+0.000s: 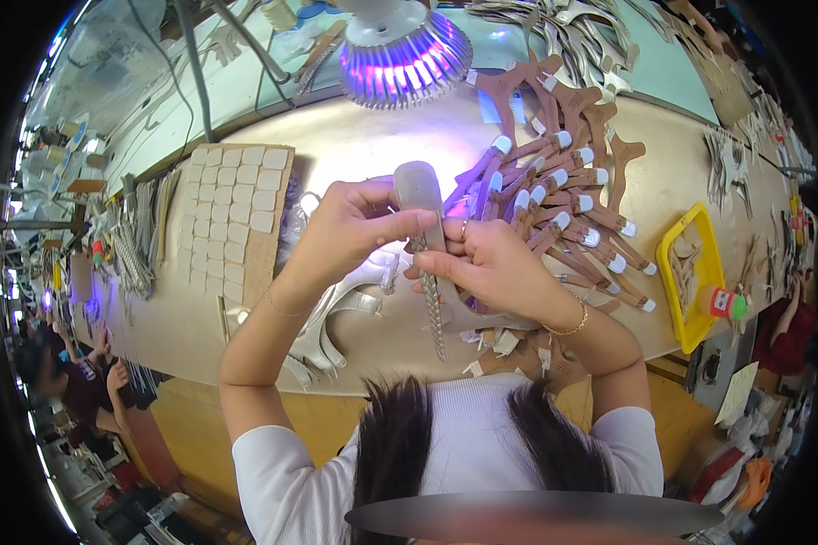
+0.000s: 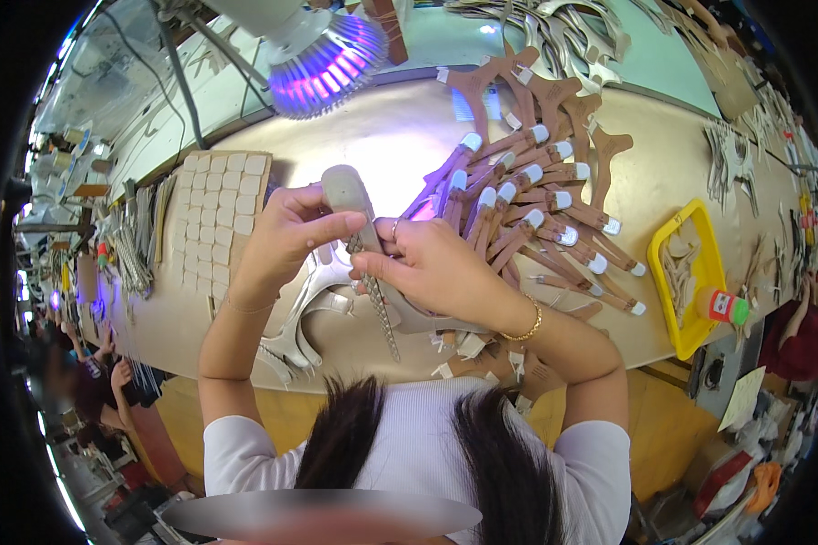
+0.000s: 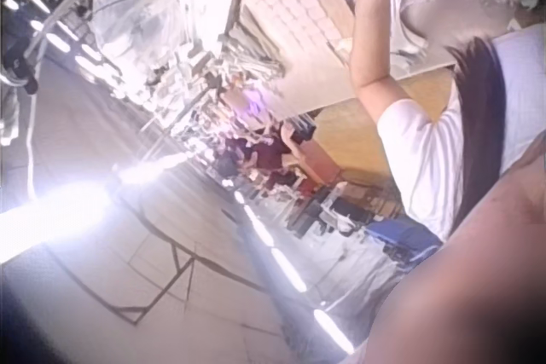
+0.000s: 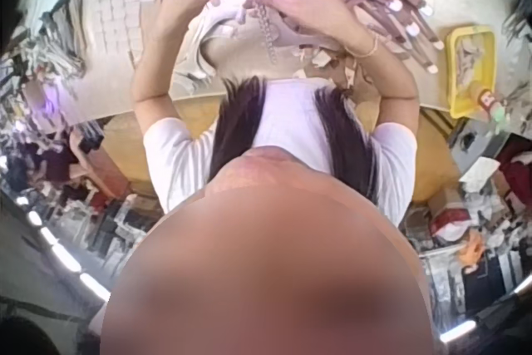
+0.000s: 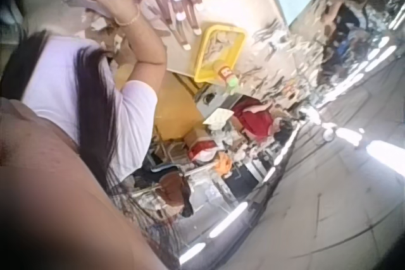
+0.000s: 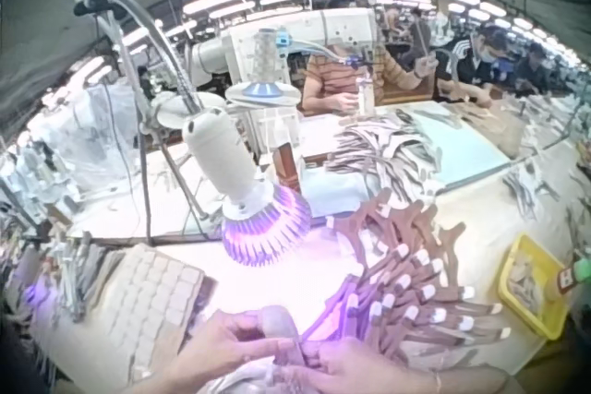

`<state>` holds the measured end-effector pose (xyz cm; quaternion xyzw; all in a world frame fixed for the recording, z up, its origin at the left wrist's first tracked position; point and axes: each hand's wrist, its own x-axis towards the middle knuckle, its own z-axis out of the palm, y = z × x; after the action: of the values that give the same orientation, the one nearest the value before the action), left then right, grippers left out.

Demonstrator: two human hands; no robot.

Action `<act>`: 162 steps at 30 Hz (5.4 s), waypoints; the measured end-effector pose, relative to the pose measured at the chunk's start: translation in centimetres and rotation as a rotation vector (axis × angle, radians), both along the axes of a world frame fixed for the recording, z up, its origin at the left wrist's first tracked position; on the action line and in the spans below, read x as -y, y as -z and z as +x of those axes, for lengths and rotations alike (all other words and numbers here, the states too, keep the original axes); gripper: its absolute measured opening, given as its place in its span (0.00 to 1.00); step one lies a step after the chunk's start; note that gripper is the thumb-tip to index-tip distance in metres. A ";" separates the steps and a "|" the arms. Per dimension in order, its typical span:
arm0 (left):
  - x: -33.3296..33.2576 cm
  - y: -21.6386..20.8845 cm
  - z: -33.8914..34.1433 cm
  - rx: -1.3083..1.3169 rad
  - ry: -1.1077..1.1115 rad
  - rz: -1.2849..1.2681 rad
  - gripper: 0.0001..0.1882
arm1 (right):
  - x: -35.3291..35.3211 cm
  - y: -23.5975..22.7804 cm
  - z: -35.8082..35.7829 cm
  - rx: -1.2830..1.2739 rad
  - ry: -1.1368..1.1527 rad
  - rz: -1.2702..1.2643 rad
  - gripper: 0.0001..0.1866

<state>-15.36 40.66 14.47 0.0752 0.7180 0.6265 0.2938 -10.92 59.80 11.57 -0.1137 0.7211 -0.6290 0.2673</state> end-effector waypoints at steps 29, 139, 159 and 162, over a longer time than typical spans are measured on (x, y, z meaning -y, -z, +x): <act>18.2 13.8 20.5 0.118 -1.351 0.704 0.15 | -7.0 -3.5 8.3 -0.182 0.385 -0.196 0.14; 25.8 13.2 0.6 0.003 -0.767 0.173 0.08 | -23.8 -15.4 24.1 -0.645 0.897 -0.410 0.19; 1.7 2.4 -3.9 -0.137 -0.122 0.212 0.17 | -6.9 -6.9 -1.0 0.261 -0.033 -0.031 0.20; 1.3 2.4 -5.0 -0.112 -0.096 0.199 0.17 | -5.1 -4.3 -4.3 0.220 -0.080 -0.068 0.20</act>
<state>-20.37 39.40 12.05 0.1045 0.6702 0.7030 0.2139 -15.25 64.88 15.82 -0.0816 0.6605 -0.6507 0.3656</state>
